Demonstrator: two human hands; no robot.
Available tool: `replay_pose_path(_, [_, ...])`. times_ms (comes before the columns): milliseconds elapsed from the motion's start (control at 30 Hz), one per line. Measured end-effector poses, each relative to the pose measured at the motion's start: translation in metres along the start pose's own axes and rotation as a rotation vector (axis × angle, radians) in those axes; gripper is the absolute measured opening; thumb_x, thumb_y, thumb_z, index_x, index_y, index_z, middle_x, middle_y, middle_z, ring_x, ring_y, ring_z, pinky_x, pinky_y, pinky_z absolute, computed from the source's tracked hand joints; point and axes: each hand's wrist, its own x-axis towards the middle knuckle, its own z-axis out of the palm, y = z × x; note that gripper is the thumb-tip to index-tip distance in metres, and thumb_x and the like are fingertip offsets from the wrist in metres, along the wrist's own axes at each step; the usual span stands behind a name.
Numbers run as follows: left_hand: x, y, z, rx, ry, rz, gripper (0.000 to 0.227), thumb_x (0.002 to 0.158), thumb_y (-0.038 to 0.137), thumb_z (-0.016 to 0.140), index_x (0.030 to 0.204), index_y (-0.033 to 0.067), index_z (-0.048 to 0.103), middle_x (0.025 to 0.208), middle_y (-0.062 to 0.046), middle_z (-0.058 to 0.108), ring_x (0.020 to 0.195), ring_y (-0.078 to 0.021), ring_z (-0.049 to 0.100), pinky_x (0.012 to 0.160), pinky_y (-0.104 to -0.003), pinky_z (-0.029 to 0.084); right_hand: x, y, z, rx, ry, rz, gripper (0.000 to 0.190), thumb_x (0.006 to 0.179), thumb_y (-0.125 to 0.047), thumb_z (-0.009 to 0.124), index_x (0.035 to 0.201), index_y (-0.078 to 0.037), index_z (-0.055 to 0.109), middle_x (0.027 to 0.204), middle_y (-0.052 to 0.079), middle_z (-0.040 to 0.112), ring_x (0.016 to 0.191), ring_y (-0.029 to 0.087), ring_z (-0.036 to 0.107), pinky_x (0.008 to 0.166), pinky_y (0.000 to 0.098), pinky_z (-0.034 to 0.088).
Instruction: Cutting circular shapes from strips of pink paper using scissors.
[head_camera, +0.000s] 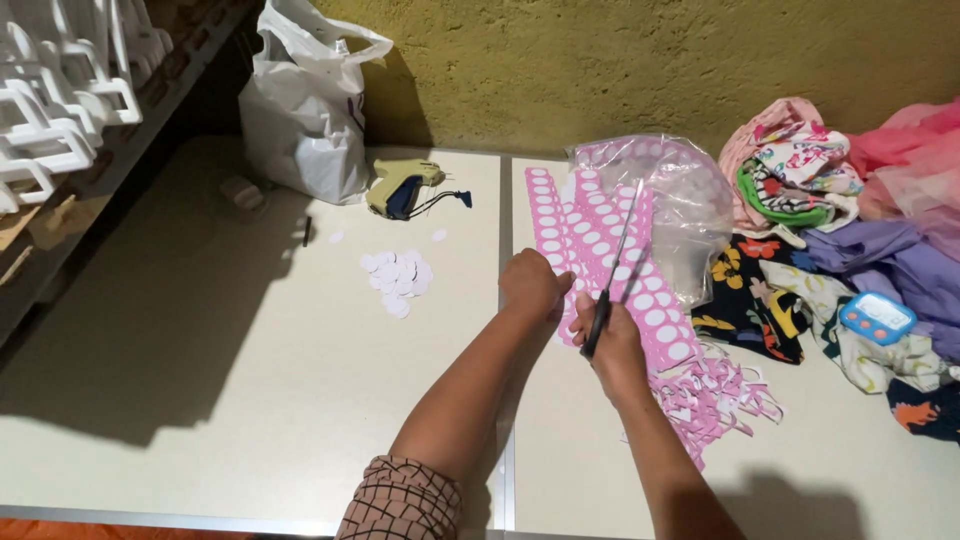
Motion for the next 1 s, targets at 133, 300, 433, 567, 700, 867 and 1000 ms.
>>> replay_pose_path(133, [-0.005, 0.007, -0.034, -0.076, -0.123, -0.060, 0.048, 0.077, 0.040, 0.086, 0.095, -0.0020, 0.070, 0.088, -0.018, 0.071, 0.095, -0.0394, 0.074, 0.082, -0.052, 0.059, 0.003, 0.007, -0.002, 0.034, 0.032, 0.018, 0.045, 0.100, -0.045, 0.068, 0.075, -0.008, 0.063, 0.052, 0.006, 0.058, 0.038, 0.010, 0.049, 0.032, 0.0185, 0.033])
replay_pose_path(300, [-0.009, -0.005, -0.040, -0.294, -0.286, -0.009, 0.041, 0.087, 0.043, 0.069, 0.060, 0.0118, 0.074, 0.061, -0.013, 0.070, 0.080, -0.0404, 0.075, 0.074, -0.044, 0.058, 0.002, 0.002, -0.003, 0.045, 0.054, 0.019, 0.046, 0.101, -0.044, 0.067, 0.074, -0.008, 0.063, 0.052, 0.007, 0.059, 0.036, 0.010, 0.047, 0.032, 0.0186, 0.032])
replay_pose_path(433, [-0.030, -0.016, -0.067, -0.430, -0.256, 0.008, 0.034, 0.088, 0.044, 0.065, 0.072, 0.0143, 0.064, 0.047, -0.002, 0.061, 0.065, -0.0285, 0.074, 0.070, -0.041, 0.056, -0.002, 0.005, -0.001, 0.078, 0.033, -0.011, 0.046, 0.103, -0.042, 0.066, 0.074, -0.007, 0.063, 0.052, 0.007, 0.058, 0.036, 0.009, 0.045, 0.032, 0.0179, 0.031])
replay_pose_path(567, [-0.040, -0.032, -0.078, -0.620, -0.145, 0.029, 0.028, 0.088, 0.041, 0.067, 0.081, 0.0143, 0.065, 0.052, -0.005, 0.063, 0.065, -0.0258, 0.071, 0.067, -0.036, 0.054, -0.006, 0.010, 0.006, 0.087, 0.039, -0.034, 0.042, 0.102, -0.042, 0.067, 0.078, -0.008, 0.062, 0.054, 0.006, 0.059, 0.036, 0.007, 0.046, 0.032, 0.0166, 0.031])
replay_pose_path(700, [-0.055, -0.013, -0.087, -0.628, -0.079, 0.123, 0.033, 0.090, 0.040, 0.071, 0.092, 0.0070, 0.068, 0.073, -0.018, 0.069, 0.082, -0.0405, 0.072, 0.073, -0.047, 0.055, 0.001, 0.025, 0.005, 0.029, 0.105, -0.025, 0.036, 0.102, -0.044, 0.069, 0.090, -0.012, 0.060, 0.058, 0.004, 0.062, 0.037, 0.008, 0.049, 0.033, 0.0178, 0.032])
replay_pose_path(867, [-0.070, 0.020, -0.086, -0.676, -0.042, 0.223, 0.030, 0.096, 0.031, 0.064, 0.090, 0.0010, 0.061, 0.074, -0.024, 0.065, 0.083, -0.0477, 0.068, 0.072, -0.053, 0.052, 0.017, 0.042, -0.008, -0.164, 0.253, -0.058, 0.038, 0.101, -0.048, 0.072, 0.093, -0.013, 0.060, 0.062, 0.006, 0.065, 0.040, 0.015, 0.055, 0.035, 0.0231, 0.036])
replay_pose_path(1000, [-0.065, 0.025, -0.052, -0.718, -0.044, 0.110, 0.032, 0.100, 0.031, 0.057, 0.086, 0.0035, 0.065, 0.075, -0.021, 0.068, 0.081, -0.0427, 0.069, 0.073, -0.049, 0.053, 0.025, 0.045, -0.015, -0.240, 0.367, -0.052, 0.042, 0.099, -0.052, 0.075, 0.093, -0.014, 0.058, 0.060, 0.005, 0.063, 0.041, 0.019, 0.058, 0.038, 0.0267, 0.042])
